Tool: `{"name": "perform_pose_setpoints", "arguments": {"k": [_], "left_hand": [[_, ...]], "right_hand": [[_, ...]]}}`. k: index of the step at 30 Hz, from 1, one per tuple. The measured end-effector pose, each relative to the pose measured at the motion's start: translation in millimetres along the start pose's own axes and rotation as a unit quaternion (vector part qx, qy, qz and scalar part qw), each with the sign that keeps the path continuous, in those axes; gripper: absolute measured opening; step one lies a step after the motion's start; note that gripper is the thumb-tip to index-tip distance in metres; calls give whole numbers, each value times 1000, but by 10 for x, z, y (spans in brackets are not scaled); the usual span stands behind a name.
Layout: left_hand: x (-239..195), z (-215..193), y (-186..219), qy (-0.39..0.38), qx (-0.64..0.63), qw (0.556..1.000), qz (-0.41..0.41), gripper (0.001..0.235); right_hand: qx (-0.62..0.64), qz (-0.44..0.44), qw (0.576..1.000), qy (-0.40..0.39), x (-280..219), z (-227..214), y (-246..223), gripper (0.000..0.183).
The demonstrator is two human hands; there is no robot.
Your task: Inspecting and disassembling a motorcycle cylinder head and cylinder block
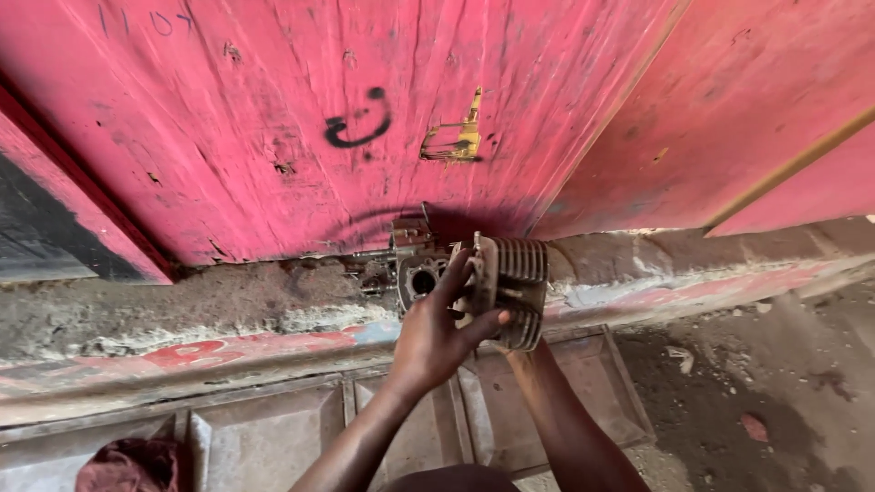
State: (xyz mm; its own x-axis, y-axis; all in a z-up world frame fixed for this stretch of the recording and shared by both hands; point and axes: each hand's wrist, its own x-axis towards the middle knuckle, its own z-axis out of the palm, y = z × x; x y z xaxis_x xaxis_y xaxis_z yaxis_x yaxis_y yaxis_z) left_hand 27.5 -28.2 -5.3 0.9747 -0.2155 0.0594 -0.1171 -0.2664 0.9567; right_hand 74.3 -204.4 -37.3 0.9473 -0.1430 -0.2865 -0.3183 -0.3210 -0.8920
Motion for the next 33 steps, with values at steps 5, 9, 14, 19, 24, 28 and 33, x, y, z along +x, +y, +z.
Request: {"name": "perform_pose_setpoints", "arguments": {"k": [5, 9, 14, 19, 24, 28, 33], "left_hand": [[91, 83, -352, 39, -66, 996, 53, 103], [67, 187, -582, 28, -66, 997, 38, 108], [53, 153, -538, 2, -88, 995, 43, 75], [136, 222, -512, -34, -178, 983, 18, 64], [65, 198, -187, -86, -306, 943, -96, 95], [144, 85, -343, -30, -313, 942, -114, 92], [181, 12, -450, 17, -384, 904, -186, 102]], "right_hand": [[29, 11, 999, 23, 31, -149, 84, 94], [59, 22, 997, 38, 87, -206, 207, 94], [101, 35, 993, 54, 121, -255, 361, 93], [150, 48, 986, 60, -56, -226, 349, 93], [199, 54, 978, 45, -101, -28, 336, 93], [231, 59, 971, 26, -70, 166, 285, 93], [275, 71, 958, 27, -89, 259, 257, 93]]}}
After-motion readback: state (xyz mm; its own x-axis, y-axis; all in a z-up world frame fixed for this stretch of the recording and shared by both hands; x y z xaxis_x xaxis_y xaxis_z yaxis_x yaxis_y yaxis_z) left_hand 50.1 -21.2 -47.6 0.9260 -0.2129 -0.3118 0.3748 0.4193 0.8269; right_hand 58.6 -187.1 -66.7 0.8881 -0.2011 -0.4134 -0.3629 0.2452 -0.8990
